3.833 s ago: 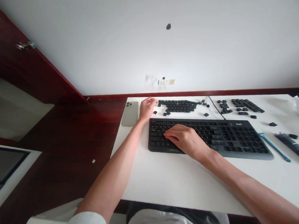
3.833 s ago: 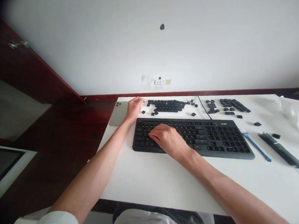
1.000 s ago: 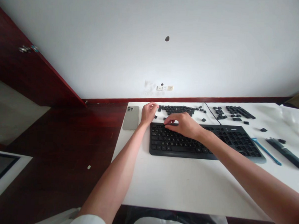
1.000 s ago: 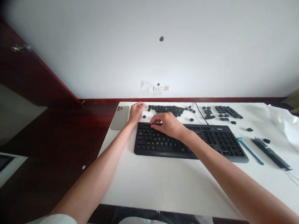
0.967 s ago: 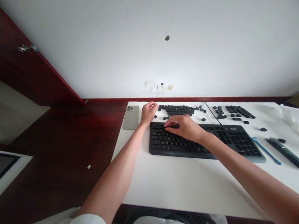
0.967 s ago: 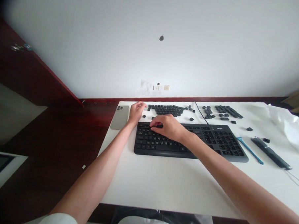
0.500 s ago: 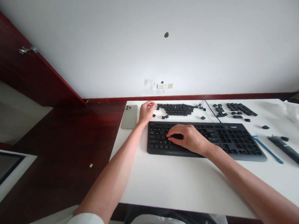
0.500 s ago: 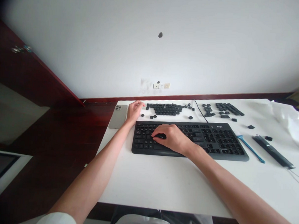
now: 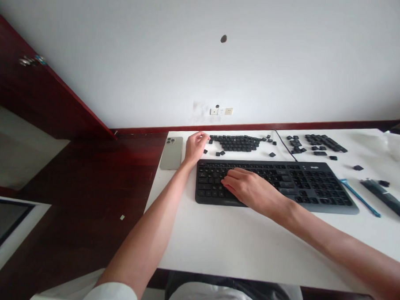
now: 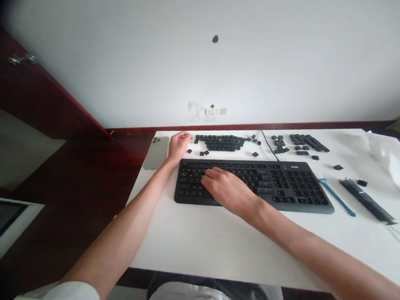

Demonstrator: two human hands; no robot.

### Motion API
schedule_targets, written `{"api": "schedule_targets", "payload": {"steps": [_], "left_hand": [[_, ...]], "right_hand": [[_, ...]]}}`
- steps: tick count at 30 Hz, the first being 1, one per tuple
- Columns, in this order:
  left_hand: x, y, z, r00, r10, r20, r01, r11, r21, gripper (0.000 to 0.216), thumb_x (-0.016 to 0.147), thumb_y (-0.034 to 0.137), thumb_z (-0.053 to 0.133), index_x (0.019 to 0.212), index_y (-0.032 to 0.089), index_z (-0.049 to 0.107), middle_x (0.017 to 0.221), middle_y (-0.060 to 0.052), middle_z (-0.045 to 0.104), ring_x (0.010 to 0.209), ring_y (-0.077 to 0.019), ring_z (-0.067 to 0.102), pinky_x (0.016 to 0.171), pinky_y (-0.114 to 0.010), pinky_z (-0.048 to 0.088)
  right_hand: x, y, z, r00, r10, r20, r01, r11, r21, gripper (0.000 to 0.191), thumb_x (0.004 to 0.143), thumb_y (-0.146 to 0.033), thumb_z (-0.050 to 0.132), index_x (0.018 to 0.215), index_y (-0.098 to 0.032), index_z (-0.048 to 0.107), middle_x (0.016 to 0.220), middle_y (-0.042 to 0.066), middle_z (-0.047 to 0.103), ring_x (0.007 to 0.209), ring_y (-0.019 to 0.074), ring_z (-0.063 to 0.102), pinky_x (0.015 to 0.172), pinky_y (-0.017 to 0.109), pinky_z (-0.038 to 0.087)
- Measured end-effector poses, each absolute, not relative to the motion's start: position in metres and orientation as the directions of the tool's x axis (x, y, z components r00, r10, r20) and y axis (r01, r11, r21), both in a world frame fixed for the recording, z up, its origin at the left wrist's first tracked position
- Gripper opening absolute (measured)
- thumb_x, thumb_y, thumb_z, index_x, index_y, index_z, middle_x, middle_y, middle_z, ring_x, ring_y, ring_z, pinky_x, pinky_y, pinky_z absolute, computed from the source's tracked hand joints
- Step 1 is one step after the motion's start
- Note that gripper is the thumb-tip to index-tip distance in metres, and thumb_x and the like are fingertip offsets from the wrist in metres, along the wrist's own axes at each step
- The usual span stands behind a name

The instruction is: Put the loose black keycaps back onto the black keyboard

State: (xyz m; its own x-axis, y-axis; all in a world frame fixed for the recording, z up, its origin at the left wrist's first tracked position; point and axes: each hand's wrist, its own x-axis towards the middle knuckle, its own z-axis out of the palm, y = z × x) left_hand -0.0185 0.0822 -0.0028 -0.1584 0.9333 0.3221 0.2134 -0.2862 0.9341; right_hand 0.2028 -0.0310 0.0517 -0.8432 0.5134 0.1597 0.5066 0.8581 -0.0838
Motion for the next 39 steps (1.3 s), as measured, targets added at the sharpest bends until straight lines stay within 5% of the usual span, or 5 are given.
{"api": "schedule_targets", "payload": {"steps": [5,11,14,20,39], "left_hand": [[-0.019,0.082,-0.003,-0.155,0.936,0.315,0.224,-0.277,0.934,0.019,0.086,0.031,0.06,0.074,0.019,0.068,0.077,-0.002,0.07,0.065,-0.0139,0.059,0.056,-0.024,0.037],[-0.019,0.083,0.0,-0.175,0.931,0.321,0.222,-0.281,0.934,0.018,0.086,0.03,0.059,0.074,0.019,0.067,0.074,-0.002,0.068,0.067,-0.0145,0.058,0.058,-0.024,0.04],[-0.02,0.083,0.0,-0.179,0.925,0.335,0.224,-0.293,0.93,0.018,0.086,0.028,0.058,0.073,0.019,0.066,0.073,-0.001,0.067,0.067,-0.0144,0.058,0.062,-0.025,0.041],[-0.021,0.083,0.0,-0.179,0.924,0.338,0.218,-0.297,0.93,0.021,0.087,0.031,0.058,0.072,0.019,0.067,0.062,0.002,0.059,0.061,-0.014,0.053,0.06,-0.026,0.039],[-0.022,0.085,-0.001,-0.179,0.93,0.32,0.218,-0.28,0.935,0.02,0.087,0.031,0.057,0.073,0.019,0.066,0.071,0.0,0.066,0.07,-0.0157,0.061,0.066,-0.025,0.043]], "right_hand": [[0.201,-0.034,0.057,-0.887,0.454,0.079,0.456,0.89,0.007,0.024,0.093,0.002,0.054,0.083,-0.014,0.069,0.087,0.009,0.067,0.08,0.0226,0.06,0.068,0.035,0.045],[0.21,-0.017,0.051,-0.786,0.59,0.187,0.483,0.774,-0.41,0.018,0.1,-0.017,0.061,0.095,-0.019,0.078,0.095,0.006,0.074,0.085,0.0183,0.07,0.075,0.029,0.052],[0.205,0.002,0.051,-0.685,0.683,0.252,0.513,0.698,-0.5,0.014,0.096,-0.021,0.066,0.098,-0.022,0.08,0.097,0.003,0.079,0.086,0.0186,0.073,0.077,0.028,0.054],[0.177,0.07,0.044,-0.528,0.737,0.421,0.627,0.673,-0.392,0.019,0.094,-0.019,0.064,0.097,-0.018,0.082,0.099,0.008,0.08,0.091,0.0247,0.072,0.083,0.036,0.054],[0.149,0.118,0.028,-0.592,0.759,0.272,0.695,0.651,-0.304,0.015,0.085,-0.013,0.069,0.089,-0.017,0.083,0.09,0.008,0.079,0.088,0.0237,0.07,0.082,0.032,0.05]]}}
